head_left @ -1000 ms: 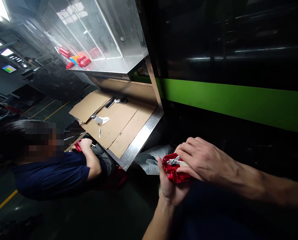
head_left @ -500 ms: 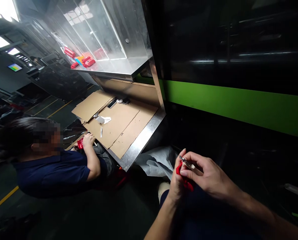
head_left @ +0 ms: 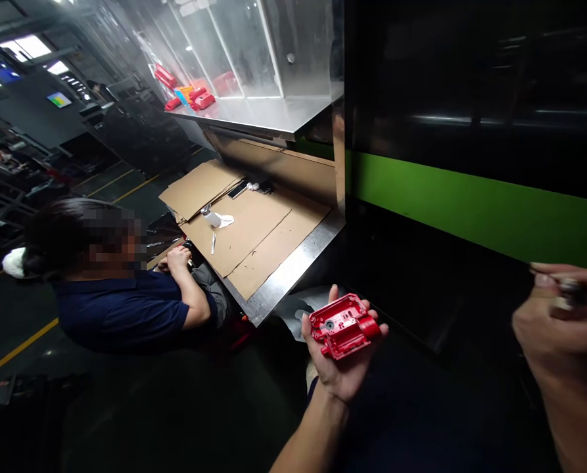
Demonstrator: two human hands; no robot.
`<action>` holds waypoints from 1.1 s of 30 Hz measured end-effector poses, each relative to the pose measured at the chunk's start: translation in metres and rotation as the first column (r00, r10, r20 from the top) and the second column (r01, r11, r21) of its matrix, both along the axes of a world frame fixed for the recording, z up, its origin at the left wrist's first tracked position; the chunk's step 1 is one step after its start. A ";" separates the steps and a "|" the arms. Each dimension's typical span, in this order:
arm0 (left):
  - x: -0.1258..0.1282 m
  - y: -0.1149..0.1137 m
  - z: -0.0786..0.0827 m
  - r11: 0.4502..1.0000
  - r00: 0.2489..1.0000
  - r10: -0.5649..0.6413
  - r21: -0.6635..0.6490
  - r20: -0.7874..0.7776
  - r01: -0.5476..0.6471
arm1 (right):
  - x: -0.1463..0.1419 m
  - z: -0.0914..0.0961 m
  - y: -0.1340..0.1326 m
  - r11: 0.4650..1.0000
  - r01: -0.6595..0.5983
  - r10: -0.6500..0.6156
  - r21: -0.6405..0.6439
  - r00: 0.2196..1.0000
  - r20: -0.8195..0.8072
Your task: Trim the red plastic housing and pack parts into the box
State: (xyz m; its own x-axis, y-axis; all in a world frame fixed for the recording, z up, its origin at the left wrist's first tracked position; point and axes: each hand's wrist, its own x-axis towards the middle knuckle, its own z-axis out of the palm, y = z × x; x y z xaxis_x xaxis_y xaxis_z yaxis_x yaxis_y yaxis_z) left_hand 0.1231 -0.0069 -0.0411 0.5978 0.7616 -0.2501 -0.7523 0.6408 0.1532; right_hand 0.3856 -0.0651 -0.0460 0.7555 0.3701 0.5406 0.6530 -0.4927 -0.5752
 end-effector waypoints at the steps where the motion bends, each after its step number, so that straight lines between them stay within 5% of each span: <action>1: -0.002 0.004 0.003 1.000 0.999 -0.026 0.006 0.035 0.026 | 0.008 -0.008 0.003 0.996 -0.048 0.050 -0.078 0.998 0.032; 5: -0.008 0.015 0.015 0.996 0.988 -0.088 0.023 0.130 0.086 | 0.014 -0.042 0.009 0.933 -0.073 0.049 -0.352 0.996 -0.077; 9: -0.023 0.030 0.022 0.995 0.976 -0.103 0.027 0.193 0.100 | 0.002 -0.063 0.011 0.897 -0.091 -0.051 -0.433 0.951 -0.305; 17: -0.066 0.076 0.024 0.993 0.967 -0.080 -0.060 0.244 0.098 | -0.035 -0.053 0.059 0.872 -0.147 -0.062 -0.466 0.912 -0.404; 19: -0.084 0.094 0.018 0.995 0.987 -0.088 -0.027 0.132 0.093 | -0.044 -0.055 0.076 0.874 -0.210 0.003 -0.439 0.904 -0.427; 21: -0.107 0.121 0.006 0.979 0.975 -0.122 0.142 -0.184 0.149 | -0.056 -0.062 0.095 0.858 -0.316 0.103 -0.406 0.879 -0.466; 23: -0.134 0.161 -0.011 0.905 0.822 -0.052 0.322 -0.567 0.279 | -0.074 -0.074 0.114 0.811 -0.447 0.205 -0.378 0.822 -0.531; 25: -0.160 0.213 -0.028 0.846 0.613 0.119 0.403 -0.781 0.349 | -0.098 -0.091 0.139 0.721 -0.595 0.319 -0.355 0.740 -0.592; 28: -0.187 0.301 -0.047 0.835 0.374 0.383 0.490 -0.844 0.250 | -0.142 -0.118 0.191 0.444 -0.813 0.574 -0.376 0.581 -0.578; 31: -0.201 0.379 -0.056 0.798 0.207 0.558 0.588 -0.803 0.130 | -0.189 -0.136 0.260 0.137 -0.837 0.750 -0.530 0.437 -0.496; 33: -0.207 0.411 -0.062 0.772 0.139 0.617 0.630 -0.775 0.082 | -0.221 -0.141 0.305 0.052 -0.803 0.813 -0.593 0.379 -0.443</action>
State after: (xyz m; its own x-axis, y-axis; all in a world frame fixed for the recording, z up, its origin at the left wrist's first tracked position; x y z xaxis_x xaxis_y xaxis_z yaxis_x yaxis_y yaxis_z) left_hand -0.0835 0.4043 -0.1028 -0.1012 0.9949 0.0026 0.0991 0.0075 0.9950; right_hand 0.1650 0.2402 -0.1870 -0.2592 0.9469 -0.1904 0.9075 0.1713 -0.3836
